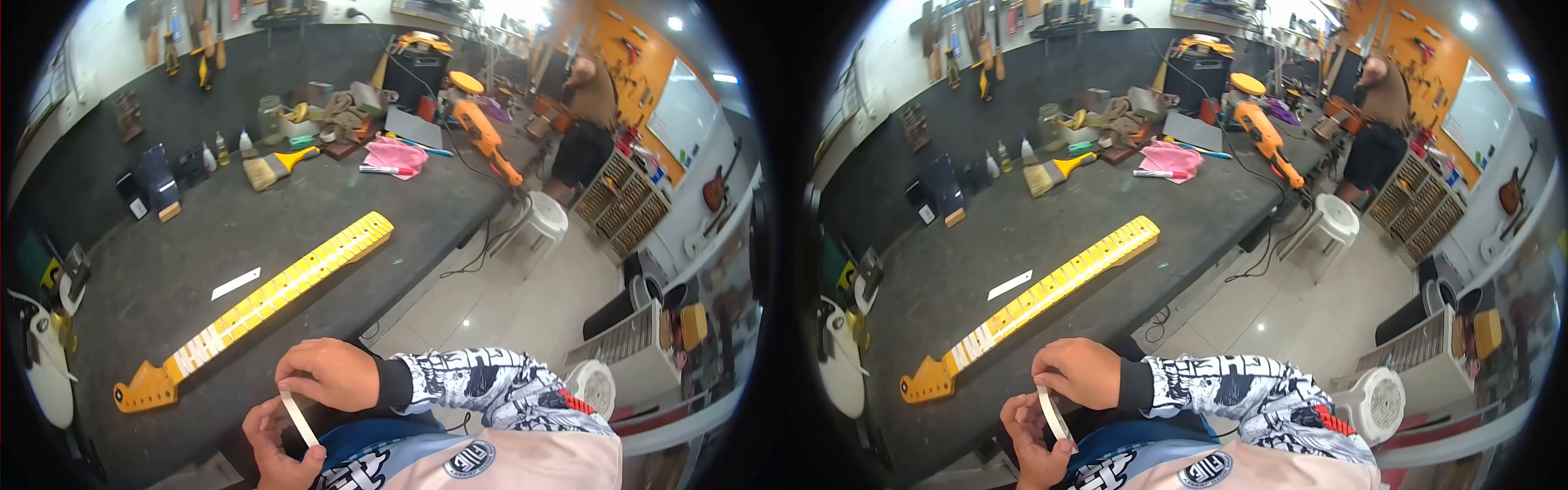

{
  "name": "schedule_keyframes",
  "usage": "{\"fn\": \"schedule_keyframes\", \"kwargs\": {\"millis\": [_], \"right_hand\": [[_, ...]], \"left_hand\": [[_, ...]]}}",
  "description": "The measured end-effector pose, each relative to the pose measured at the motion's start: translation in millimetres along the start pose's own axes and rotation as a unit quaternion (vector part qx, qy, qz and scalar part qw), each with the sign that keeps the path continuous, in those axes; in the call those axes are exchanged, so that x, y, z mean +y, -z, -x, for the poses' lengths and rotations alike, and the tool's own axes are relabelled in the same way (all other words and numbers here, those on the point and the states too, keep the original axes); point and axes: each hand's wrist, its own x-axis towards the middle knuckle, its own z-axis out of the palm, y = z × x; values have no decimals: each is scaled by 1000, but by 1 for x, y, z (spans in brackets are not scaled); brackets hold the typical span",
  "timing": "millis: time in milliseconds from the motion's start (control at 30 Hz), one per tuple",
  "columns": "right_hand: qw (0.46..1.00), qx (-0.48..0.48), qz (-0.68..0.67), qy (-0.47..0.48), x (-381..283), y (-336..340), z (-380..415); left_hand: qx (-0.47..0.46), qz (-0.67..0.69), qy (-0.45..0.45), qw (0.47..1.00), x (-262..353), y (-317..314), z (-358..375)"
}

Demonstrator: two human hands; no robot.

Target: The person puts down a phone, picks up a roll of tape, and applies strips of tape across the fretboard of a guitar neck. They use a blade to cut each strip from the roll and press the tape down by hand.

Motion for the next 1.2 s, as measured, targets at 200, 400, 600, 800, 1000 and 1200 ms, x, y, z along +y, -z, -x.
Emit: {"fn": "schedule_keyframes", "kwargs": {"millis": [200,400,600,800,1000,1200], "right_hand": [[993,54,55,90,-28,7,8],[993,57,32,101,-32,17,-17],[996,25,-35,80,5,12,-52],[997,-69,-25,30,5,26,-91],[983,-163,-53,-64,26,11,-136],[972,-228,3,-62,31,3,-168]], "left_hand": [[-28,-33,80,996,2,7,-5],[-49,1,82,995,6,22,-9],[-6,78,209,975,-6,39,-16],[49,77,226,970,29,26,-36],[74,114,187,973,19,34,-49],[28,39,156,987,18,35,-62]]}}
